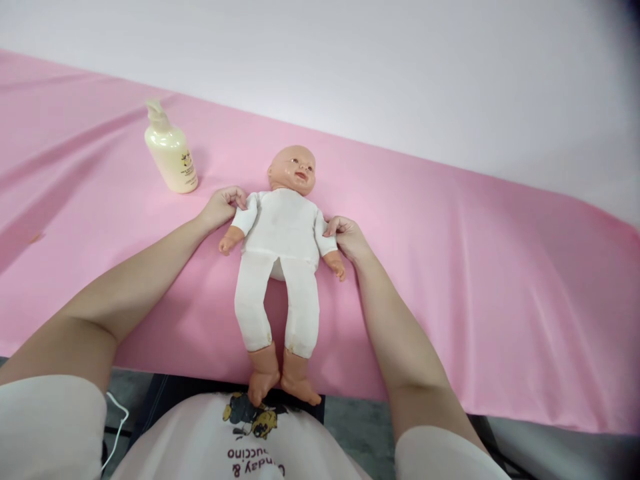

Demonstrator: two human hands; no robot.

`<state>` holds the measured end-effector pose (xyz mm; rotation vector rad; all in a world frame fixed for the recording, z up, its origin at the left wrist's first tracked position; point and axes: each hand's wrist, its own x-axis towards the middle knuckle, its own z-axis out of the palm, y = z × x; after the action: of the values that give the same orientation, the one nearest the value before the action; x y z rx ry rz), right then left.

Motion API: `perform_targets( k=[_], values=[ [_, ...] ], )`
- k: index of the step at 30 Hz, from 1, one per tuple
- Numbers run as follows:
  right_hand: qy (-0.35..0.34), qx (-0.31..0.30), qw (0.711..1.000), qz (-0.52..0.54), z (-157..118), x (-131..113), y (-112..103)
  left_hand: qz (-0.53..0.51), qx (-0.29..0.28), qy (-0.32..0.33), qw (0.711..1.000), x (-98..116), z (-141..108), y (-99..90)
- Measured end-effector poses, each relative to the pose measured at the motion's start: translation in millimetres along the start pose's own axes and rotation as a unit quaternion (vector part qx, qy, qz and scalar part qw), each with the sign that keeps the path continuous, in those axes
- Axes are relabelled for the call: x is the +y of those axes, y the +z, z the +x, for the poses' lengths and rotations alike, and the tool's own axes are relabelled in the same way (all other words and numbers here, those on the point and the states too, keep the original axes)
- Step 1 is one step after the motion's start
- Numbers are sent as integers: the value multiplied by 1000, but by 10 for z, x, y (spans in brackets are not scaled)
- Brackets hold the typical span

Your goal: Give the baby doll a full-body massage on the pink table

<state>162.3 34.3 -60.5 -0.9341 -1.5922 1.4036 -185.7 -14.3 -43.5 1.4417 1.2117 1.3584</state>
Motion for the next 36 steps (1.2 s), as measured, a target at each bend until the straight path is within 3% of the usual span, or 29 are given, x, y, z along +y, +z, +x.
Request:
perform_targets(
  k=[5,10,19,24,29,36],
  values=[
    [18,-27,999,-29,-1,-34,13,57,-45,-41,997,59,-38,-1],
    [8,-38,998,-58,1,-36,14,102,-65,-34,992,65,-37,-23],
    [-74,-93,976,-185,13,-75,-60,143,-143,5,979,60,-4,-129],
    [-46,-147,974,-165,14,-107,-136,160,-180,-1,971,117,-20,-184],
    [-26,-178,973,-147,6,-108,-201,191,-202,36,960,127,-15,-245],
    [-16,-177,975,-131,-7,-114,-220,222,-225,69,946,88,12,-294]
  ],
)
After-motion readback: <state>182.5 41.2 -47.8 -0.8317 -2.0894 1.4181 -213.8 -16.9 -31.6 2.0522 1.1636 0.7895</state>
